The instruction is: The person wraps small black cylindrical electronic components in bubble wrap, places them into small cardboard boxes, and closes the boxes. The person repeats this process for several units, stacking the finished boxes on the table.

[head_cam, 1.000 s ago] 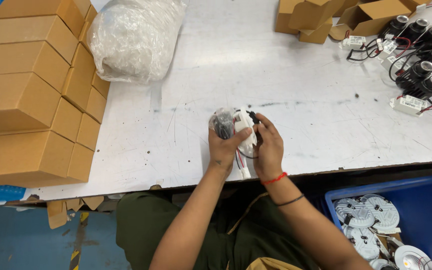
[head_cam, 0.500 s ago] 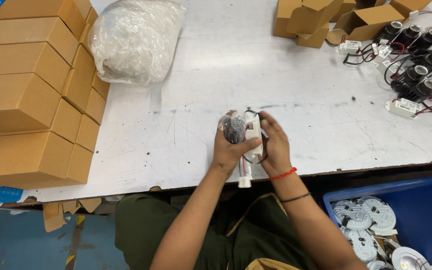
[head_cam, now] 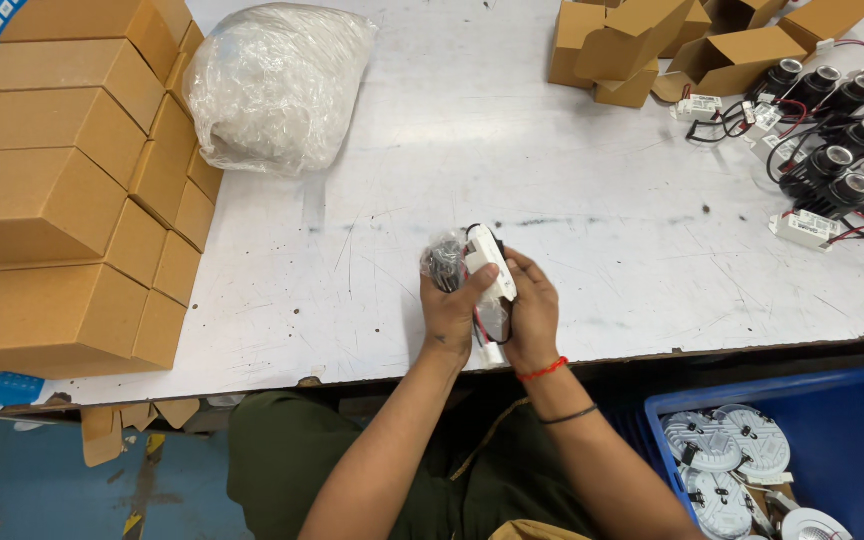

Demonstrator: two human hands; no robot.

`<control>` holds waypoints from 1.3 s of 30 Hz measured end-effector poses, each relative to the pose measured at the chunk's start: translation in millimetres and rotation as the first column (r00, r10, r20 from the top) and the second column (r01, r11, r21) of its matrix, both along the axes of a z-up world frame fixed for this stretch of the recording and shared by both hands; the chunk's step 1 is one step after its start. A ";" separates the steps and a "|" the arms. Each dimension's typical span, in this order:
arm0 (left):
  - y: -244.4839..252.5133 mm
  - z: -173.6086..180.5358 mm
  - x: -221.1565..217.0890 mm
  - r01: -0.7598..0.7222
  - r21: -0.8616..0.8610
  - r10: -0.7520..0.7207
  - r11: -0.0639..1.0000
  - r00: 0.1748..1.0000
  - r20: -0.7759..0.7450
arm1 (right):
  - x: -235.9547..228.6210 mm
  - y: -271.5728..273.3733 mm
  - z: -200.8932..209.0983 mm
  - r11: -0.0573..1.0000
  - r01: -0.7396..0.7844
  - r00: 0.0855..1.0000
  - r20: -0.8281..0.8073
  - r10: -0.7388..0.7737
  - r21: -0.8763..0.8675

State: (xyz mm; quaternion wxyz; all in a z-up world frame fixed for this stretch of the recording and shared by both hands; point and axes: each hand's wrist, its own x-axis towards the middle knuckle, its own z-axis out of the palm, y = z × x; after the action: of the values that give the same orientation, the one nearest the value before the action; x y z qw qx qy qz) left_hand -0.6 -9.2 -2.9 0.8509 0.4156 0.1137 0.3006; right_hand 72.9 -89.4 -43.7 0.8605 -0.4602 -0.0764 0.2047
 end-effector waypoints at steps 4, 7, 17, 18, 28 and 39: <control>-4.9 -5.1 4.6 -0.168 0.250 0.168 0.954 0.986 0.021 | -13.3 -7.2 7.5 0.979 -0.115 0.992 0.078 0.103 0.165; -14.2 -10.4 8.6 -0.249 0.319 0.256 0.914 0.967 0.021 | -21.9 -13.9 12.3 0.986 -0.136 0.986 0.111 0.124 0.102; -33.9 -9.8 -2.6 -0.162 0.139 0.181 0.977 0.974 -0.134 | -36.6 -20.8 24.8 0.980 0.023 0.834 0.545 0.092 -0.200; -35.7 -11.3 -2.5 -0.190 0.159 0.207 0.969 0.973 -0.099 | -39.0 -23.1 25.0 0.977 0.045 0.818 0.570 0.084 -0.210; -53.3 11.3 -5.8 0.126 -0.037 -0.129 0.991 0.988 -0.086 | -43.7 -40.8 11.8 0.969 -0.073 0.965 0.261 0.009 0.238; -37.1 5.5 104.8 0.238 0.421 -0.038 0.875 0.902 -0.431 | 172.1 -85.7 7.2 0.985 0.106 0.944 0.324 -0.056 -0.139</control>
State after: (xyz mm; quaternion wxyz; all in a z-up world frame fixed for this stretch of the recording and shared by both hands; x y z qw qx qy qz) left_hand 104.2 -46.4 2.6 0.7034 0.6674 0.1834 0.1620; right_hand 245.0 -175.1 -36.4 0.8063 -0.5550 -0.1797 0.0974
